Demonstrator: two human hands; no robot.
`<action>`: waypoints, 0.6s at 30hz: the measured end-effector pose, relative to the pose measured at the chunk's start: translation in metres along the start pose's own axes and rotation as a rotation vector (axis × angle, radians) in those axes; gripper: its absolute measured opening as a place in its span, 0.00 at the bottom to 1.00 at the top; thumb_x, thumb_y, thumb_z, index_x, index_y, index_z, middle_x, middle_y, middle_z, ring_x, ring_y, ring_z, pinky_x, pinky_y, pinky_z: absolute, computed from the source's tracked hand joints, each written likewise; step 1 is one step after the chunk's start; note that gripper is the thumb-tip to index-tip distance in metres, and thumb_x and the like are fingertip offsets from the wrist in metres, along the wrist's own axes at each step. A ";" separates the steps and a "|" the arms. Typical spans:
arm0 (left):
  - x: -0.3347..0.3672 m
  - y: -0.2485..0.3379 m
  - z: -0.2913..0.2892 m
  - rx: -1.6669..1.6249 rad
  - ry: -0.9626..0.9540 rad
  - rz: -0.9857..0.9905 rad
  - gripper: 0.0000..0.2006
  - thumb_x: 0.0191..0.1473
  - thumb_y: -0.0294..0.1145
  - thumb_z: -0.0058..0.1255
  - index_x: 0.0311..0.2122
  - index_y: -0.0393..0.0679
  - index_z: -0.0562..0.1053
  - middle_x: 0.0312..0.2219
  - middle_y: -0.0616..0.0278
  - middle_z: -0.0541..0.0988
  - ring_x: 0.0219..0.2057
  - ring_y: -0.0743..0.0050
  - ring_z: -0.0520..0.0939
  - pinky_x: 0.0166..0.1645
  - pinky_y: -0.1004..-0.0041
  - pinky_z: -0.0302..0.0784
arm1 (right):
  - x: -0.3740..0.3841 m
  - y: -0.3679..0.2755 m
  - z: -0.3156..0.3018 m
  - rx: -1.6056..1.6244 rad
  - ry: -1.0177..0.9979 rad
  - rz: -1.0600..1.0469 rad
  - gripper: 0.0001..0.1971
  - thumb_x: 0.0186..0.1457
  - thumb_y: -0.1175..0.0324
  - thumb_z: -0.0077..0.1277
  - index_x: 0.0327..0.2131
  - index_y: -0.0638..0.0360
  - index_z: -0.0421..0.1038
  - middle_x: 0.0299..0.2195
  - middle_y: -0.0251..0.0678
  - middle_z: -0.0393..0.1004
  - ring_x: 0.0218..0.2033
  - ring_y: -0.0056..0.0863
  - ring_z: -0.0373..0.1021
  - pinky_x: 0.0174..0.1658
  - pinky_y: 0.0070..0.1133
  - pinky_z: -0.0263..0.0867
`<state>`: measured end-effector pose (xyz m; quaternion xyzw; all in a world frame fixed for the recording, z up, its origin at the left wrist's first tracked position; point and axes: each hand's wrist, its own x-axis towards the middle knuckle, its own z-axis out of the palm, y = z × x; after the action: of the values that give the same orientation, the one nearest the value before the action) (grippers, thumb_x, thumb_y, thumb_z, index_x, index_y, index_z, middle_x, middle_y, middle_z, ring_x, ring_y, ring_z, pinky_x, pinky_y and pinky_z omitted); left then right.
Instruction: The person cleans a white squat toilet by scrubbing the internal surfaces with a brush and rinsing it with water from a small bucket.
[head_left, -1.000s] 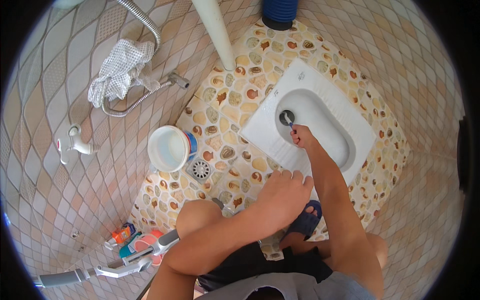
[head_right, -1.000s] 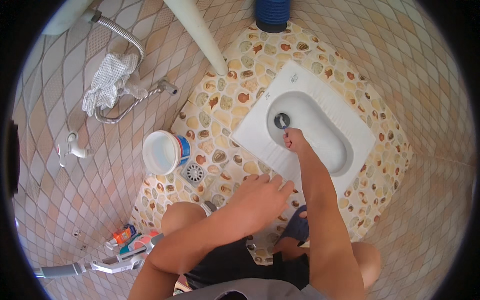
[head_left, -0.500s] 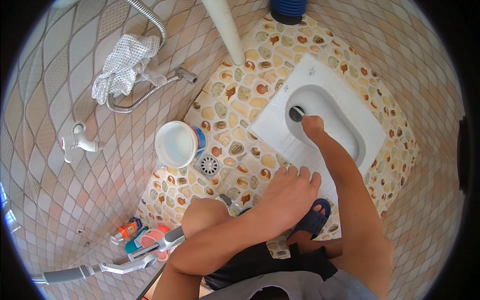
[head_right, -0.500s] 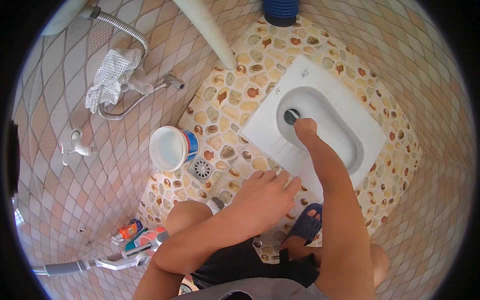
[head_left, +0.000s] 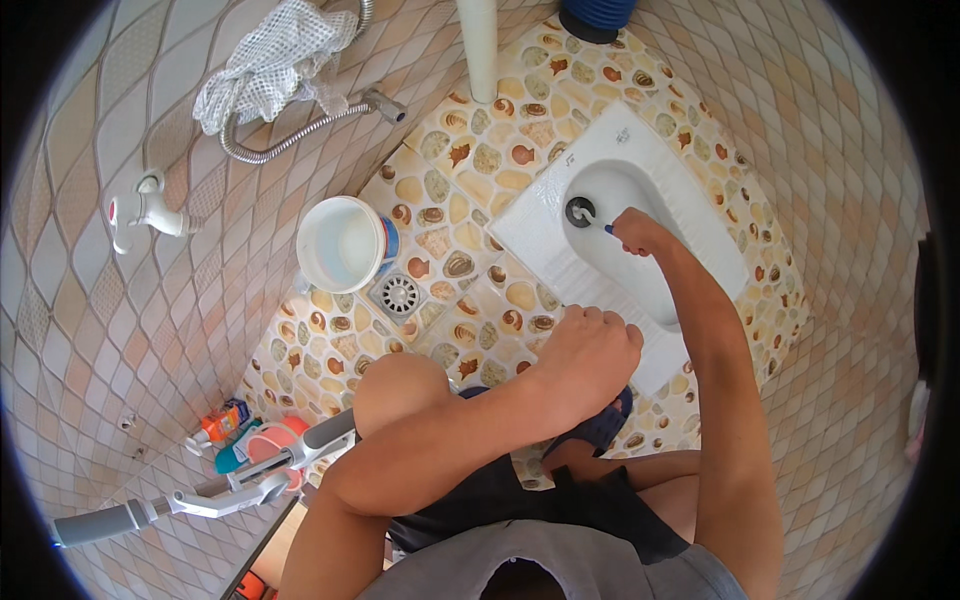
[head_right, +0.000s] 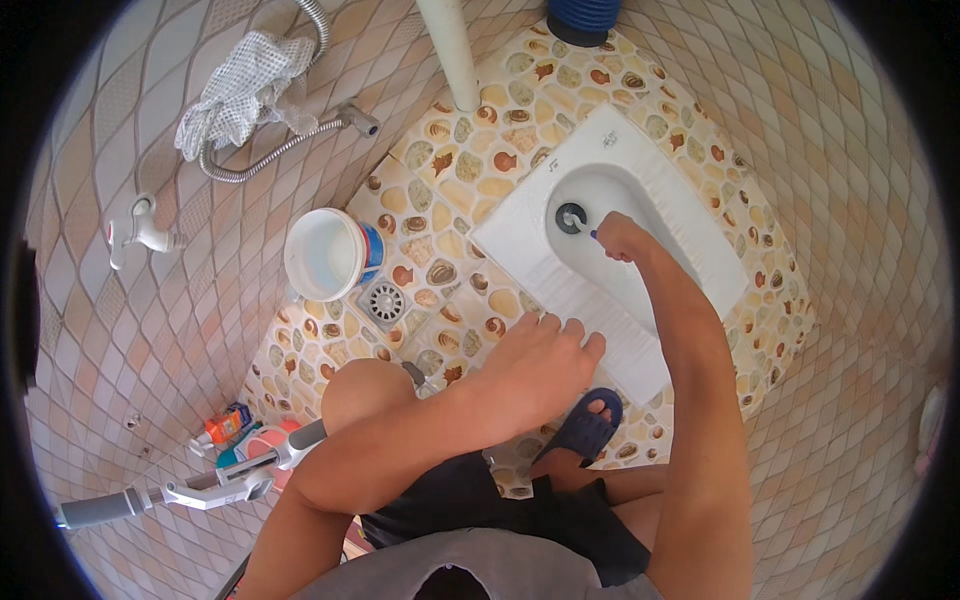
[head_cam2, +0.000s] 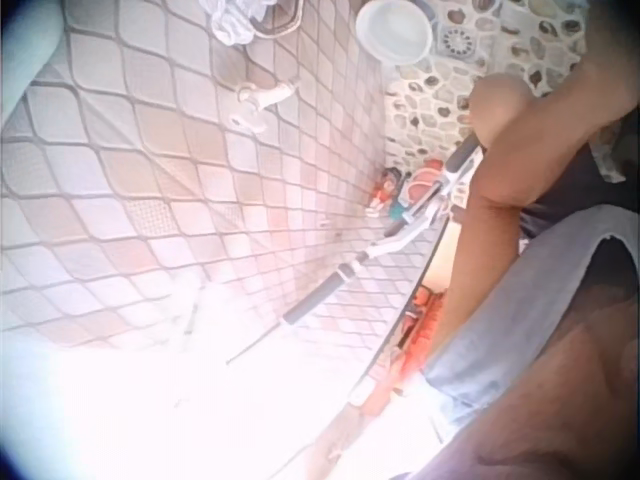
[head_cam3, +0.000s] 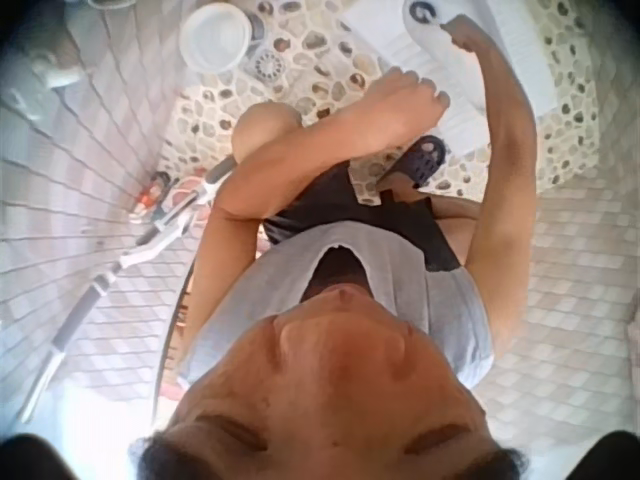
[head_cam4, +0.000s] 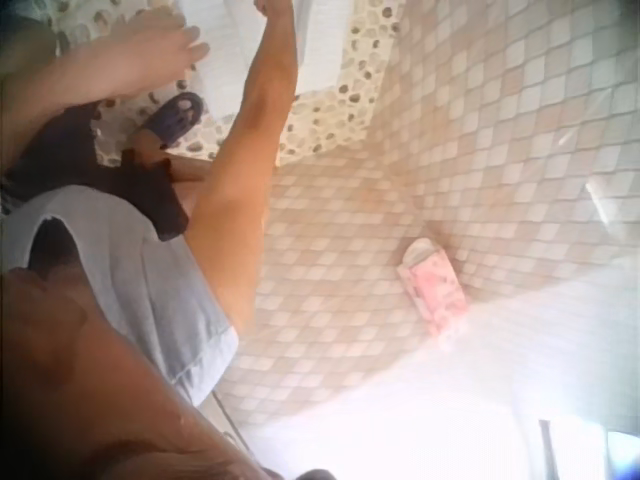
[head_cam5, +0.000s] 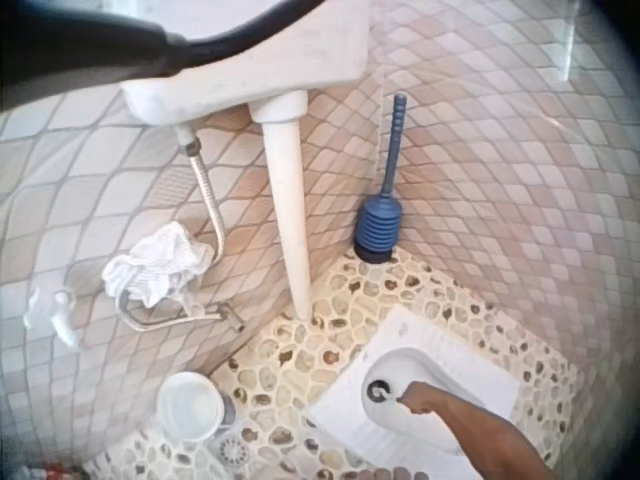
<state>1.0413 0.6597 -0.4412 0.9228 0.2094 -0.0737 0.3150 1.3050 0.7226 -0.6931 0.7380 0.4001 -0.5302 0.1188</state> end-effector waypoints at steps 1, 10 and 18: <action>0.002 0.000 0.001 -0.006 0.010 0.001 0.15 0.45 0.28 0.55 0.40 0.35 0.72 0.31 0.52 0.77 0.36 0.53 0.79 0.41 0.61 0.72 | -0.002 0.011 0.003 -0.232 0.061 -0.159 0.09 0.48 0.76 0.43 0.20 0.67 0.72 0.16 0.45 0.72 0.12 0.36 0.68 0.17 0.28 0.65; 0.012 0.001 0.007 -0.097 -0.011 0.030 0.17 0.40 0.34 0.62 0.35 0.37 0.74 0.28 0.53 0.78 0.34 0.56 0.80 0.39 0.64 0.71 | -0.066 -0.038 0.015 -0.888 0.341 -0.285 0.07 0.48 0.72 0.50 0.30 0.58 0.78 0.30 0.43 0.79 0.33 0.39 0.77 0.36 0.32 0.73; 0.018 -0.003 0.017 -0.063 -0.013 0.000 0.12 0.42 0.32 0.58 0.33 0.38 0.75 0.28 0.53 0.79 0.34 0.56 0.81 0.39 0.63 0.72 | -0.108 0.001 0.001 -0.943 0.335 -0.300 0.10 0.49 0.72 0.50 0.37 0.56 0.76 0.28 0.43 0.78 0.33 0.41 0.77 0.37 0.33 0.73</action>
<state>1.0566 0.6577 -0.4606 0.9118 0.2098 -0.0729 0.3454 1.2927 0.6713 -0.5990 0.6136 0.7104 -0.1780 0.2953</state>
